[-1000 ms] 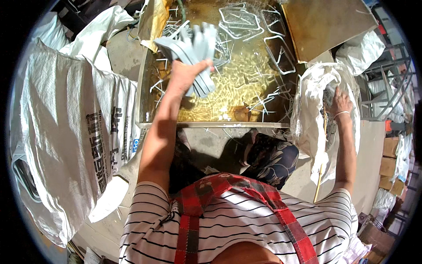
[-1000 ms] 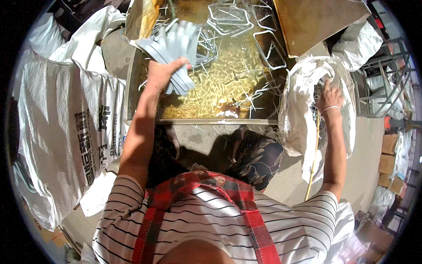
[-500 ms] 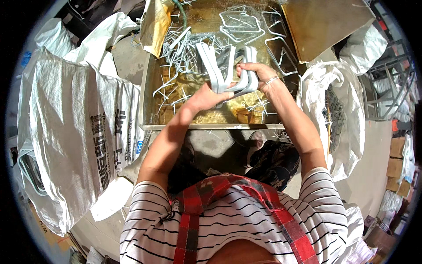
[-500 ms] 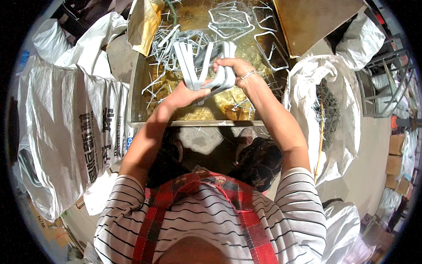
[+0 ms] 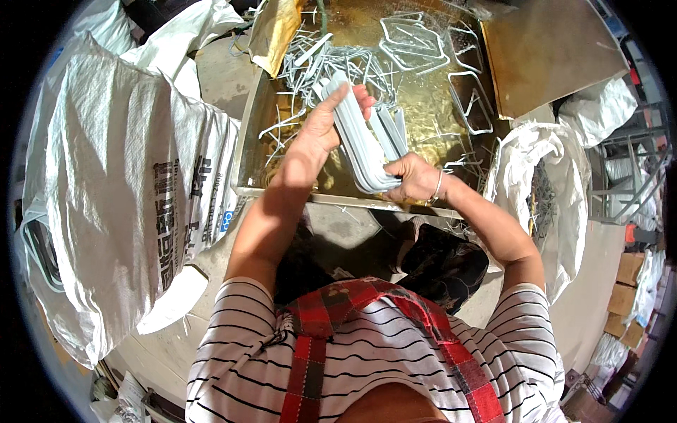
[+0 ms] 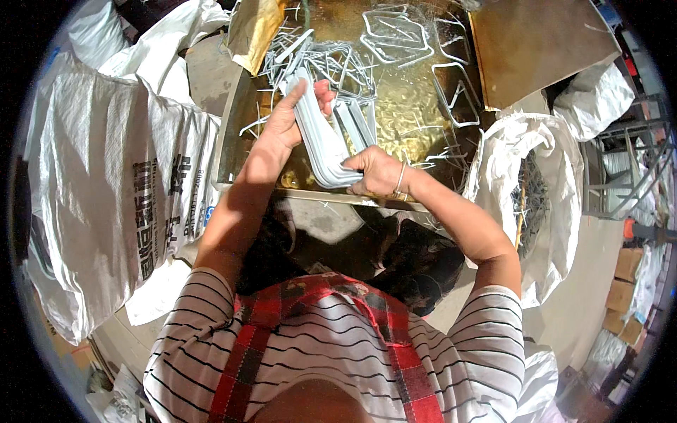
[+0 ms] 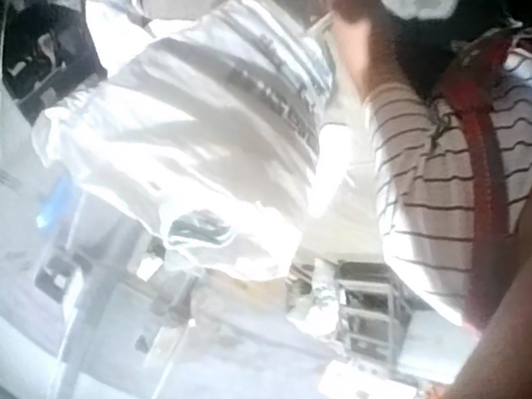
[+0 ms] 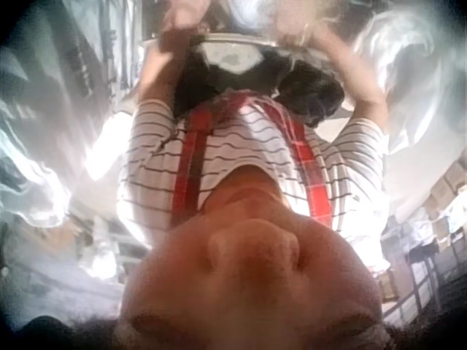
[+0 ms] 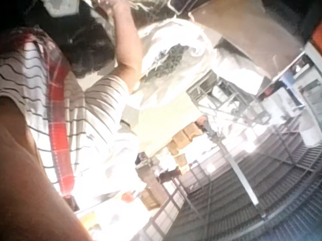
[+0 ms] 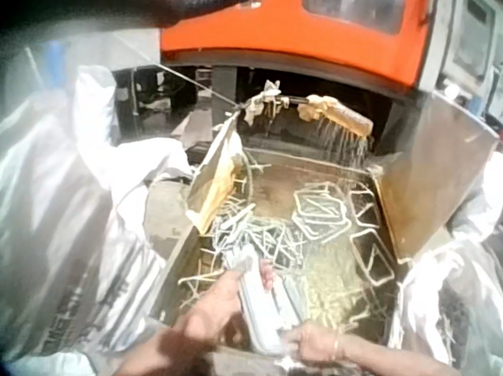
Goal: The person sorts metal frames from a bin, gathers them into stacks, and places them into a white bag.
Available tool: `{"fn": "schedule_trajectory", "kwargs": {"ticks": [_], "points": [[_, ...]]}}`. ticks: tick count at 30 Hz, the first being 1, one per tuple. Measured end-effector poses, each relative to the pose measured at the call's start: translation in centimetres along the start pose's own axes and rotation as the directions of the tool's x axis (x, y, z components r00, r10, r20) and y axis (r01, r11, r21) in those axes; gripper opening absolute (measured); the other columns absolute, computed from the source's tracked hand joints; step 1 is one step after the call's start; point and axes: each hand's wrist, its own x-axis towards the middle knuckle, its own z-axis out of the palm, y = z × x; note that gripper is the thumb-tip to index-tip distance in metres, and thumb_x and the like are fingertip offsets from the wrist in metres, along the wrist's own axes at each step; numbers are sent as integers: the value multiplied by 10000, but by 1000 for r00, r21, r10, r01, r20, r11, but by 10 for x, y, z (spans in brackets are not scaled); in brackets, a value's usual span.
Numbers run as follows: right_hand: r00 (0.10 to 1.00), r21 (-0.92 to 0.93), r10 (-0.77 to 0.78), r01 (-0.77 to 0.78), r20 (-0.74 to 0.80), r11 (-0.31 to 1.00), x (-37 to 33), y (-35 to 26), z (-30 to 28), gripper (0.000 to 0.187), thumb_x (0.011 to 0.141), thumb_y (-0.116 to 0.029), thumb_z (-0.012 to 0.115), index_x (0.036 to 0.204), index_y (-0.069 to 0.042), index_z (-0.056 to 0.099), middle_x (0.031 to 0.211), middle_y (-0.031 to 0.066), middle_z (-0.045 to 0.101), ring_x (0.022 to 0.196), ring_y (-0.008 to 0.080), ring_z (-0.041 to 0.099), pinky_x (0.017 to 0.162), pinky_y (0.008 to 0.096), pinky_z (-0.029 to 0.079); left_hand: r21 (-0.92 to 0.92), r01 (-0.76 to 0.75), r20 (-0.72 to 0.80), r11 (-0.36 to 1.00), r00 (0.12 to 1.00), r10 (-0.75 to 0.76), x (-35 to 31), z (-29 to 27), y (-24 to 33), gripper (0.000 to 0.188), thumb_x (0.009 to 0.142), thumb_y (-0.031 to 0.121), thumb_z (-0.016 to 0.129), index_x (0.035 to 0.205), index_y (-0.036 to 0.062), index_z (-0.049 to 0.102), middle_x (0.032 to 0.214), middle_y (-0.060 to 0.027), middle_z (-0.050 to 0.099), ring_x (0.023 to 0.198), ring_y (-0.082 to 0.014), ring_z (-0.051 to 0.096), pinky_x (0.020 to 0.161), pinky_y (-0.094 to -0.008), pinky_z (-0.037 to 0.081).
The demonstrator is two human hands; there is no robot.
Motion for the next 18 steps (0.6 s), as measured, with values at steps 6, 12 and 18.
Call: {"fn": "schedule_trajectory", "kwargs": {"ticks": [6, 12, 18], "points": [[974, 29, 187, -185, -129, 982, 2, -9, -25, 552, 624, -115, 745, 1125, -46, 523, 1107, 121, 553, 1051, 216, 506, 894, 280, 415, 154, -56, -77, 987, 995, 68, -15, 8, 11, 148, 758, 122, 616, 851, 21, 561, 762, -66, 590, 733, -189, 588, 648, -340, 511], [938, 907, 345, -178, 40, 381, 22, 50, -45, 625, 714, -228, 672, 1208, 30, 390, 1173, 209, 473, 1051, 298, 496, 867, 388, 442, -242, 108, 458, 964, 889, 15, -18, 13, -9, 248, 755, 184, 623, 940, 45, 535, 735, -55, 577, 707, -198, 577, 629, -349, 476], [825, 475, 412, -205, -388, 856, 40, 35, -41, 174, 692, -88, 581, 817, 33, 576, 566, 92, 560, 483, 165, 541, 458, 281, 431, 51, -63, 95, 997, 994, 58, -39, 13, 17, 356, 758, 243, 613, 1021, 27, 511, 907, -116, 571, 745, -225, 583, 681, -368, 498]]}}
